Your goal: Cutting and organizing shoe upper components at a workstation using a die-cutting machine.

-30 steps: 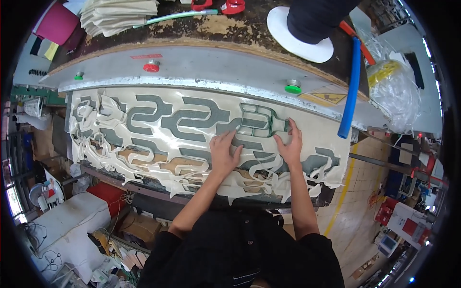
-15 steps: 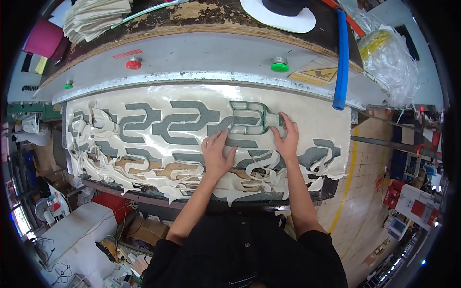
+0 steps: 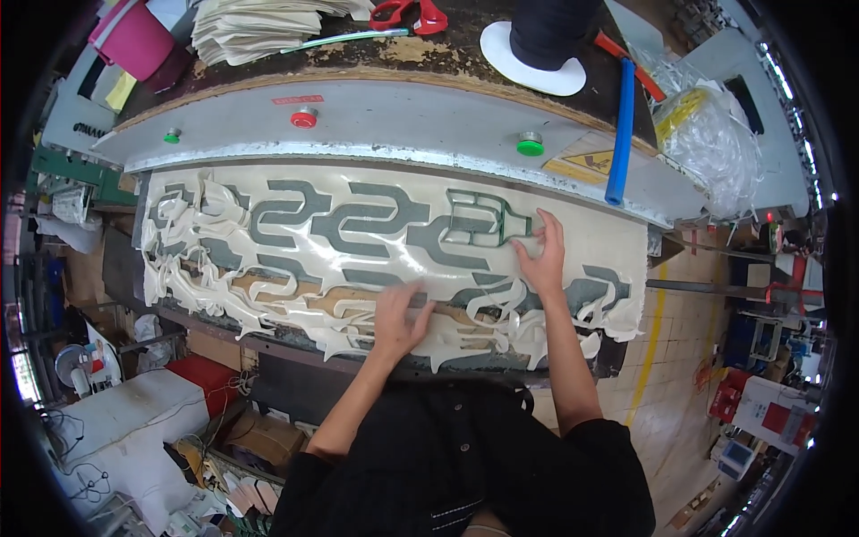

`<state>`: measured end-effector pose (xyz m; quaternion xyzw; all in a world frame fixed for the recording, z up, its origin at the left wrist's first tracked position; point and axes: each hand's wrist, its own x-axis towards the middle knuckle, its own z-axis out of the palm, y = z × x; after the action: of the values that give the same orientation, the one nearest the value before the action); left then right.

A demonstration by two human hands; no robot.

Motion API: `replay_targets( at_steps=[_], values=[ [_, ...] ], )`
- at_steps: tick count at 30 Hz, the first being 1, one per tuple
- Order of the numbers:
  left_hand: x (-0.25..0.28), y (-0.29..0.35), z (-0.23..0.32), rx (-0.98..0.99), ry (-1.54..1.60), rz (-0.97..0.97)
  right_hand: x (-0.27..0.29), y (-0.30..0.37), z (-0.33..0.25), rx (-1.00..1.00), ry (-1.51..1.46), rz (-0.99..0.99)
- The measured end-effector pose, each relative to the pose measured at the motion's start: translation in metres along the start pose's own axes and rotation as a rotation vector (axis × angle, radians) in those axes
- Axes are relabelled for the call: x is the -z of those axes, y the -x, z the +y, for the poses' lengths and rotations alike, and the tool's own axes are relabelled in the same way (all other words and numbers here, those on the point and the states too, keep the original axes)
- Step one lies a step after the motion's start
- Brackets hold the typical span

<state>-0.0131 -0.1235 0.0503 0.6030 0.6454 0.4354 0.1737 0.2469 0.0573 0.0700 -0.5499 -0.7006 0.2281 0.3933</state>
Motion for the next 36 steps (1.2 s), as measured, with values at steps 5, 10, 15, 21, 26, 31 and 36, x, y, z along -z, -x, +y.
replay_targets(
  at_steps=[5,10,15,21,26,31,36],
  values=[
    [0.06,0.051,0.025,0.096,0.053,-0.54,0.007,-0.007,-0.053,0.142,-0.146,-0.068],
    [0.061,0.059,0.031,-0.099,-0.192,-0.535,0.016,-0.079,-0.148,0.117,0.006,-0.232],
    [0.071,0.078,0.06,-0.065,-0.163,-0.484,0.045,-0.045,-0.168,0.014,-0.062,-0.239],
    [0.074,0.049,0.074,-0.041,-0.21,-0.415,0.059,0.108,-0.109,-0.072,-0.025,-0.279],
    [0.075,0.079,0.085,-0.064,-0.202,-0.368,0.081,0.228,-0.104,0.007,0.101,-0.159],
    [0.075,0.082,0.096,-0.092,-0.234,-0.357,0.094,0.225,-0.115,0.157,0.209,-0.207],
    [0.067,0.081,0.1,-0.134,-0.263,-0.355,0.106,0.226,-0.1,0.054,0.206,-0.313]
  ],
)
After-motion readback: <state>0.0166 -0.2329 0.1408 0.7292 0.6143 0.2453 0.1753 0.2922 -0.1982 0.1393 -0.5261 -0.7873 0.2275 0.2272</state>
